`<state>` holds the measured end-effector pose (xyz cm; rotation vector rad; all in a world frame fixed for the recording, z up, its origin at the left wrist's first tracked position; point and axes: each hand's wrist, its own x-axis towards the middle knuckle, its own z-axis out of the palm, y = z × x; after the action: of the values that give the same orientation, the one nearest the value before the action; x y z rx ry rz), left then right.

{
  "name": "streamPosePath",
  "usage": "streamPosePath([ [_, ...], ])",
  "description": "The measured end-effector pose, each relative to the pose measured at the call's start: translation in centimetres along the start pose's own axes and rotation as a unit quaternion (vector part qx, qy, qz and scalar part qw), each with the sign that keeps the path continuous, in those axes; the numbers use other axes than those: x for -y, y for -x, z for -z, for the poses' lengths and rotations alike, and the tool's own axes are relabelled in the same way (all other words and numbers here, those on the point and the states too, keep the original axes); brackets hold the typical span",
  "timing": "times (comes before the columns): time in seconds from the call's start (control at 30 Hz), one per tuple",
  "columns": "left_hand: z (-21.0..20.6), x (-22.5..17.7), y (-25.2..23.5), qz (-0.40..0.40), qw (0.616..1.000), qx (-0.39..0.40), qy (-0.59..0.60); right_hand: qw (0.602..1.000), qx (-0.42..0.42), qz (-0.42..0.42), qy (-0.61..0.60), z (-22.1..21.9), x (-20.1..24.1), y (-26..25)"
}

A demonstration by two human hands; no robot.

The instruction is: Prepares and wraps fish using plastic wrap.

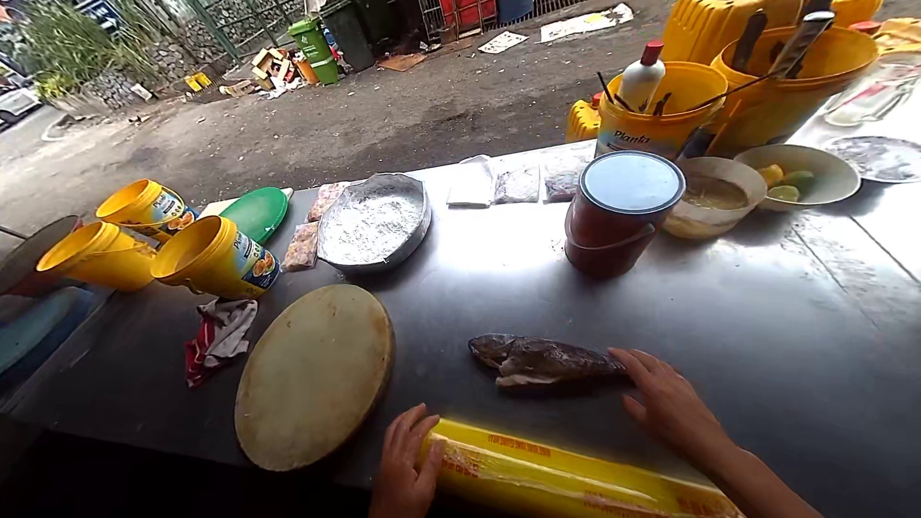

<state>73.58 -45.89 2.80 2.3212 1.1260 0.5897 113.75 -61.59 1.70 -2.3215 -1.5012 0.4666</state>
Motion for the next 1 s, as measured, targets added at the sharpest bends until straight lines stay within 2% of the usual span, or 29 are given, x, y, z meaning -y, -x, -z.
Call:
streamPosePath([
  [0.1,1.1,-1.5,-1.7,-0.107,0.974,0.196,-0.026,0.978,0.188,-0.056,-0.065,4.8,-4.0,4.6],
  [0.17,1.1,-2.2,-3.3,-0.161,0.948,0.27,-0.053,0.969,0.223,-0.092,-0.059,6.7,-6.8,7.7],
  [0.23,0.9,-2.2,-4.8,-0.2,0.936,0.282,-0.064,0.969,0.211,-0.103,-0.078,7.5,-8.6,10.2],
  [0.3,0.8,-2.1,-6.1,-0.236,0.926,0.282,-0.085,0.963,0.212,-0.105,-0.132,7.8,-8.6,11.3],
  [0.43,0.2,-2.0,-7.6,-0.302,0.905,0.275,-0.117,0.939,0.29,-0.109,-0.147,7.4,-7.0,8.7],
  [0.47,0.1,-2.1,-7.7,-0.29,0.911,0.273,-0.106,0.928,0.313,-0.112,-0.169,7.1,-7.0,7.6],
  [0.53,0.2,-2.3,-7.4,-0.212,0.936,0.272,-0.068,0.917,0.33,-0.099,-0.198,5.9,-7.3,5.9],
  [0.6,0.4,-2.6,-7.0,-0.123,0.956,0.264,-0.038,0.912,0.368,-0.082,-0.163,5.9,-6.7,4.7],
  [0.67,0.2,-2.9,-6.5,-0.062,0.968,0.244,-0.018,0.915,0.366,-0.07,-0.156,6.0,-6.4,4.6],
  [0.77,-0.4,-3.7,-5.5,0.026,0.977,0.207,0.038,0.909,0.236,-0.087,-0.331,6.2,-7.0,5.9],
  [0.83,-0.7,-4.4,-5.0,0.074,0.977,0.184,0.081,0.869,0.136,-0.111,-0.463,6.5,-6.1,6.6],
  [0.87,-0.9,-4.6,-4.8,0.089,0.976,0.175,0.096,0.855,0.105,-0.128,-0.491,6.7,-5.3,7.0],
  [0.93,-1.0,-4.8,-4.6,0.107,0.97,0.184,0.115,0.861,0.069,-0.165,-0.477,6.8,-4.2,7.6],
  [1.0,-0.7,-4.6,-4.6,0.106,0.964,0.218,0.107,0.889,0.109,-0.168,-0.411,6.8,-3.7,8.2],
])
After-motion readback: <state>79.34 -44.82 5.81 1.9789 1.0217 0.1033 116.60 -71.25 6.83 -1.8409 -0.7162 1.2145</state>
